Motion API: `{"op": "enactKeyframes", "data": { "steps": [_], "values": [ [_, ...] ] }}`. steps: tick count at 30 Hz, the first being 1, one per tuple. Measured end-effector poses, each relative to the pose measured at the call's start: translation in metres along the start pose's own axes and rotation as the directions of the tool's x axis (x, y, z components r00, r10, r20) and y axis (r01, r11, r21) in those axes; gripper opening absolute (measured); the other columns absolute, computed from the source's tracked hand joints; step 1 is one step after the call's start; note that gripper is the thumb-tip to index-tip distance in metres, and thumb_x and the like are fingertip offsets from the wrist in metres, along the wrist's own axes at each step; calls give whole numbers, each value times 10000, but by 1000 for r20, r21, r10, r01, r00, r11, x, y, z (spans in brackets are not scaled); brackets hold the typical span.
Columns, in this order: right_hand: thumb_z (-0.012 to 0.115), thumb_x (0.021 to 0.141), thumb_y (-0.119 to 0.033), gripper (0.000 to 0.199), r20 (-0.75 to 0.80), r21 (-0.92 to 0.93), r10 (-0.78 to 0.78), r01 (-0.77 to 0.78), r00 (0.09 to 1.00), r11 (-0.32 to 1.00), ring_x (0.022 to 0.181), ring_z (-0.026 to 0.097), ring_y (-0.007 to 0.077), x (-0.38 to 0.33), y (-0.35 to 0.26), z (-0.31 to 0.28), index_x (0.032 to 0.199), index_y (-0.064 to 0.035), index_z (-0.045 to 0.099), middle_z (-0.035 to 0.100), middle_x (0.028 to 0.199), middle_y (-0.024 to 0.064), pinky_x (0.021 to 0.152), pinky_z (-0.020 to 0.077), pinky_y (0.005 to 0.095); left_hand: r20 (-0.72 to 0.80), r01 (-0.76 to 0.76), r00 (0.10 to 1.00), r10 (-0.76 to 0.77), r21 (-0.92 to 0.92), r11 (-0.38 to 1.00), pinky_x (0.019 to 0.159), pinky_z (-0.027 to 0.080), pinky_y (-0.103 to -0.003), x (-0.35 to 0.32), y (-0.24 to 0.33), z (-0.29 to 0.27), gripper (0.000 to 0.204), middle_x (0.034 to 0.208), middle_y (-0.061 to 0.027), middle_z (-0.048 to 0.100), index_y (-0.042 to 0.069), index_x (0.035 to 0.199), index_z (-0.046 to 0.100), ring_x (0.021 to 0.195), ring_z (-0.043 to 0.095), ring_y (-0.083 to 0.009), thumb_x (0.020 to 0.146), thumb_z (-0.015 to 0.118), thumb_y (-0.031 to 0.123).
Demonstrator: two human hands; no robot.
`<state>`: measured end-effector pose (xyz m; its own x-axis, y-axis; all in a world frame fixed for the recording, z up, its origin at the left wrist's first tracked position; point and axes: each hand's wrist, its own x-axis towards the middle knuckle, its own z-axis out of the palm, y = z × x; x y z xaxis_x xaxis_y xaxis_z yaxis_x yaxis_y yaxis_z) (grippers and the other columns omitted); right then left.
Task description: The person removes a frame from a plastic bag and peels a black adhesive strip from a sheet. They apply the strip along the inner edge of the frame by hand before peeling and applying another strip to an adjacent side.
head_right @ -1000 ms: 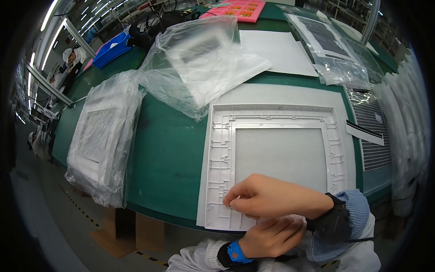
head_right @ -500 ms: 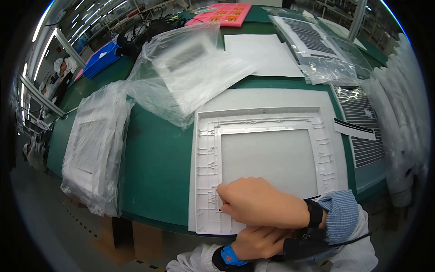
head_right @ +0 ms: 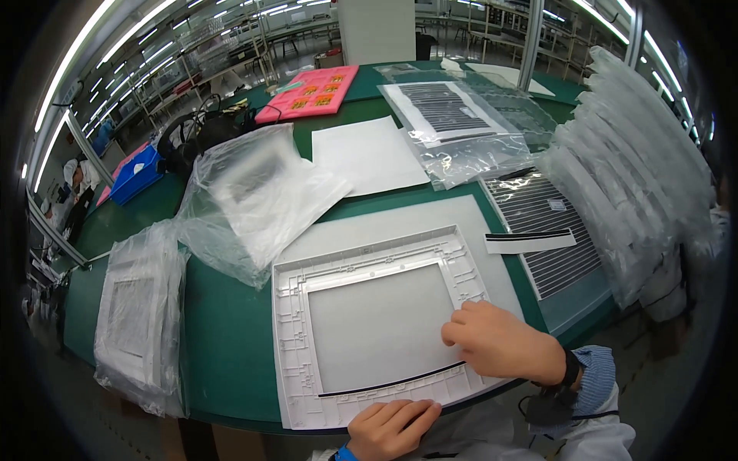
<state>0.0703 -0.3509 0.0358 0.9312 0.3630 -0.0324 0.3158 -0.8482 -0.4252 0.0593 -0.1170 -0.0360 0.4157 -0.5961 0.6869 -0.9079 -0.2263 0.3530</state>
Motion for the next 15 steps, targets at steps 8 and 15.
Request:
{"op": "enactKeyframes", "data": {
  "steps": [8, 15],
  "values": [
    [715, 765, -37, 197, -650, -7, 296, -395, 700, 919, 926, 595, 297, -31, 105, -5, 946, 13, 653, 638, 915, 125, 812, 486, 379, 10, 50, 999, -50, -54, 997, 596, 494, -328, 3, 8, -2, 194, 842, -59, 689, 73, 899, 726, 725, 644, -218, 728, 647, 30],
    [687, 786, -52, 179, -730, -133, 103, -289, 676, 948, 969, 594, 308, -16, 111, 12, 946, 22, 652, 640, 942, 151, 798, 481, 397, 41, 113, 993, -109, -96, 989, 592, 496, -344, 12, 14, 10, 234, 839, -72, 681, 63, 922, 716, 728, 633, -253, 711, 634, 7]
  ]
}}
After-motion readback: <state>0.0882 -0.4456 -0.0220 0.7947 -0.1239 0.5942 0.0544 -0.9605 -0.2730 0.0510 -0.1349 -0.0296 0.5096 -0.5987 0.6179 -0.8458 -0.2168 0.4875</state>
